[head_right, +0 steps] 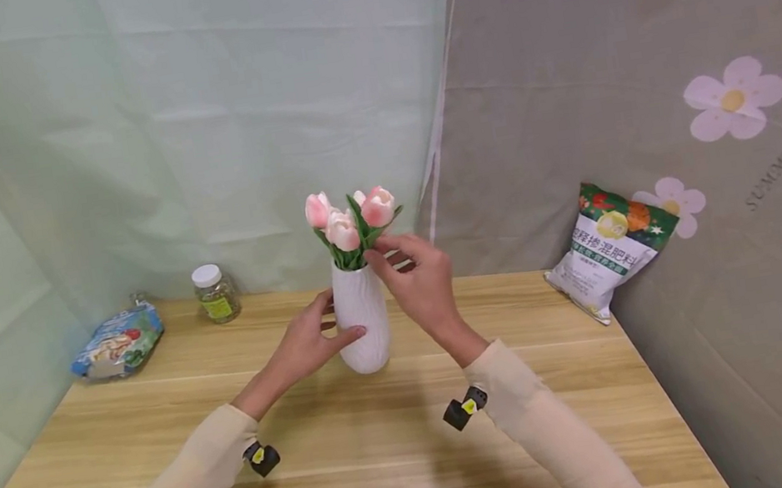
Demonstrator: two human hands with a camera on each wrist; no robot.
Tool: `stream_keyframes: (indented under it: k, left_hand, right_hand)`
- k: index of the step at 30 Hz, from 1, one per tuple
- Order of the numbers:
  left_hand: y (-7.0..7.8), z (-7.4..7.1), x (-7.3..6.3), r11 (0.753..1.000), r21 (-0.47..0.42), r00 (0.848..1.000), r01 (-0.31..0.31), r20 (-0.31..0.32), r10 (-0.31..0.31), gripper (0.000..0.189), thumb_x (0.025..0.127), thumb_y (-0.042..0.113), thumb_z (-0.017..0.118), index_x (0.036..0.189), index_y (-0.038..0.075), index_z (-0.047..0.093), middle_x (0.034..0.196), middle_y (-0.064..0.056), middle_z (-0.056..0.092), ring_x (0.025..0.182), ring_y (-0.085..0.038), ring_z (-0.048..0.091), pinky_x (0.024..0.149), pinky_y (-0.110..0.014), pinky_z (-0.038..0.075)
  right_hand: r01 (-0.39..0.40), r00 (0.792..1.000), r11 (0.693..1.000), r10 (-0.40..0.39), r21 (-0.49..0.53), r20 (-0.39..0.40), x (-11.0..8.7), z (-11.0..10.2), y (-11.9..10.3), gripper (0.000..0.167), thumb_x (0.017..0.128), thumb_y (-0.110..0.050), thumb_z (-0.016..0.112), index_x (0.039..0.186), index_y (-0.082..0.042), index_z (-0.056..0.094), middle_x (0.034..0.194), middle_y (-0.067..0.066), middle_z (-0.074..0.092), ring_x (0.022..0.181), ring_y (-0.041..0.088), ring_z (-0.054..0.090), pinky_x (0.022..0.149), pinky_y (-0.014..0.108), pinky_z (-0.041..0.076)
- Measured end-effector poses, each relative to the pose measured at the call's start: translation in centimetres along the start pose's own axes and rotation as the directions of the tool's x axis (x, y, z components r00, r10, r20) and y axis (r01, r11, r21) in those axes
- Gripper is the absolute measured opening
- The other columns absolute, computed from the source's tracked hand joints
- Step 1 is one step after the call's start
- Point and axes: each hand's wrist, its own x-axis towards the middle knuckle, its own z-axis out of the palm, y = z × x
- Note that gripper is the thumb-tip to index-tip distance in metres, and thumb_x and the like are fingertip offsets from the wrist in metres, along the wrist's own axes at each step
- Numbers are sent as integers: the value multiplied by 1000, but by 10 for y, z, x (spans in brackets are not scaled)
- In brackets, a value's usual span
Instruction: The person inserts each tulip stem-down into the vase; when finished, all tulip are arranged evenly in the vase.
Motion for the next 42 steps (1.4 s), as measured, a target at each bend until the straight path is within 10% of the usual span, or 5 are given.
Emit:
stream_keyframes:
  k: [15, 42]
  left_hand:
    - [-1, 1, -1, 1000, -5, 1000, -12, -5, 12, 85, 89, 45, 79, 153, 6, 40, 146, -15, 55, 129, -31, 59, 101, -52, 55]
    - [-3, 2, 3, 1000, 11, 1000, -18, -5, 18, 82, 89, 45, 79, 152, 6, 42, 143, -13, 57, 127, -30, 59, 102, -52, 55]
  right_hand:
    - [-122, 979, 988, 136, -98, 149, -2, 5, 6, 14, 90, -19, 80, 93, -6, 81, 88, 5, 74, 73, 18, 69, 63, 29, 60]
    - [-167, 977, 984, 173, -60, 125, -2, 6, 9, 11, 90, -18, 79, 93, -8, 82, 88, 6, 75, 71, 19, 71, 63, 26, 60]
